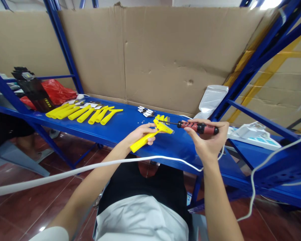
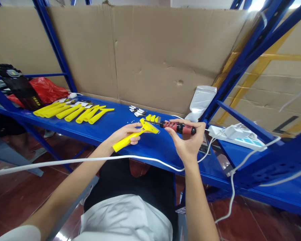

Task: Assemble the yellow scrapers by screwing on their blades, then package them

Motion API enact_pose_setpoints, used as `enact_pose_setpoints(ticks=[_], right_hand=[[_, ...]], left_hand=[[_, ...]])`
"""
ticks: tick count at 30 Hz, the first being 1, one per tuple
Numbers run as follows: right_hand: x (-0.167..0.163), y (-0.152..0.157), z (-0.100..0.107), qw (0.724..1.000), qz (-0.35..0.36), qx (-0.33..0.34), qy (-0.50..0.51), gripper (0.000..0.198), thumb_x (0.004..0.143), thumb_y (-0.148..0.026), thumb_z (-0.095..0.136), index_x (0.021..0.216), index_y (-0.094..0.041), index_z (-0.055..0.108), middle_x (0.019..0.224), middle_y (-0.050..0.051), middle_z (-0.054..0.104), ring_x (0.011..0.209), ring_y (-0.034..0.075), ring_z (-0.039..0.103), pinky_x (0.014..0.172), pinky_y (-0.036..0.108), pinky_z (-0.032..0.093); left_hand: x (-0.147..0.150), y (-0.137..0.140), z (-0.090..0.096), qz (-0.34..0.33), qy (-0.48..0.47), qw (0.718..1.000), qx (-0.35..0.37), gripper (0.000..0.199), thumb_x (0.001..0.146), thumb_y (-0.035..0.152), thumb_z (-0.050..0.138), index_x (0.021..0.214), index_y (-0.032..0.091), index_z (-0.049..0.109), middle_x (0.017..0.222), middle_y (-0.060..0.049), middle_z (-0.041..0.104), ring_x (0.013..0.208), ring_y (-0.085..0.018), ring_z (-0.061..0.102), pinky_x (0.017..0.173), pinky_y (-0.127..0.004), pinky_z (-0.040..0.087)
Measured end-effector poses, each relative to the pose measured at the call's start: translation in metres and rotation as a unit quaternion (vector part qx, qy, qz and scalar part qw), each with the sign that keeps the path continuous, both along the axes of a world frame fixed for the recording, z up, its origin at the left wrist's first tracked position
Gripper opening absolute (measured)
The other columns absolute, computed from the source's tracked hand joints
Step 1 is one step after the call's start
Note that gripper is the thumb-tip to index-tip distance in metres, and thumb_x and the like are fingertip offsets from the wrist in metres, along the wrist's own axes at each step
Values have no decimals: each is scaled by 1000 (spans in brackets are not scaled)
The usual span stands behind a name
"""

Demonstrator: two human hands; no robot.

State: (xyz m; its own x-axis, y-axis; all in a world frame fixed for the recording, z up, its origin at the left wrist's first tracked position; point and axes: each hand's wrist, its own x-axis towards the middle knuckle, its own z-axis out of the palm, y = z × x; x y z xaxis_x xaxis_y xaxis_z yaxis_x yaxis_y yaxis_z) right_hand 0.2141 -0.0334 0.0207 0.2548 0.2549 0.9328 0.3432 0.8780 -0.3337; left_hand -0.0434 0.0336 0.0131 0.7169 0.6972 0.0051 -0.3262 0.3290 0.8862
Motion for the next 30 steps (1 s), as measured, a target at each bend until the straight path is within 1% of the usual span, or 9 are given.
enact_pose_setpoints(ticks=[9, 16, 21, 30], right_hand=[[0, 1, -2, 1000, -8, -25, 17, 72, 71, -32, 113, 105, -30, 50, 97, -1, 88, 89, 28, 88, 91, 51, 73], [0, 1, -1, 1000, 7, -22, 8, 70, 71, -27, 112, 105, -29, 51, 96, -1, 88, 92, 28, 89, 91, 51, 73], [0, 0, -2, 1000, 23, -17, 9, 69, 73, -24, 112, 108, -29, 53, 99, 0, 88, 95, 30, 89, 93, 52, 72], [0, 0, -2, 1000, 9, -20, 10, 69, 71, -31, 113, 107, -29, 54, 97, 0, 87, 94, 30, 89, 93, 53, 71]], left_hand=[[1, -1, 0, -4, -8, 1000, -2, 37, 92, 16, 83, 120, 18, 59, 125, -20, 81, 50, -7, 58, 51, -25, 48], [0, 0, -2, -7, -9, 1000, 0, 35, 93, 17, 83, 120, 18, 60, 127, -20, 81, 51, -6, 57, 53, -25, 49], [0, 2, -3, -5, -13, 1000, -7, 37, 92, 15, 84, 118, 19, 58, 124, -19, 81, 51, -7, 58, 53, -25, 49], [1, 2, -3, 3, -18, 1000, -17, 35, 92, 13, 82, 117, 19, 58, 120, -16, 80, 50, -7, 57, 53, -25, 49]])
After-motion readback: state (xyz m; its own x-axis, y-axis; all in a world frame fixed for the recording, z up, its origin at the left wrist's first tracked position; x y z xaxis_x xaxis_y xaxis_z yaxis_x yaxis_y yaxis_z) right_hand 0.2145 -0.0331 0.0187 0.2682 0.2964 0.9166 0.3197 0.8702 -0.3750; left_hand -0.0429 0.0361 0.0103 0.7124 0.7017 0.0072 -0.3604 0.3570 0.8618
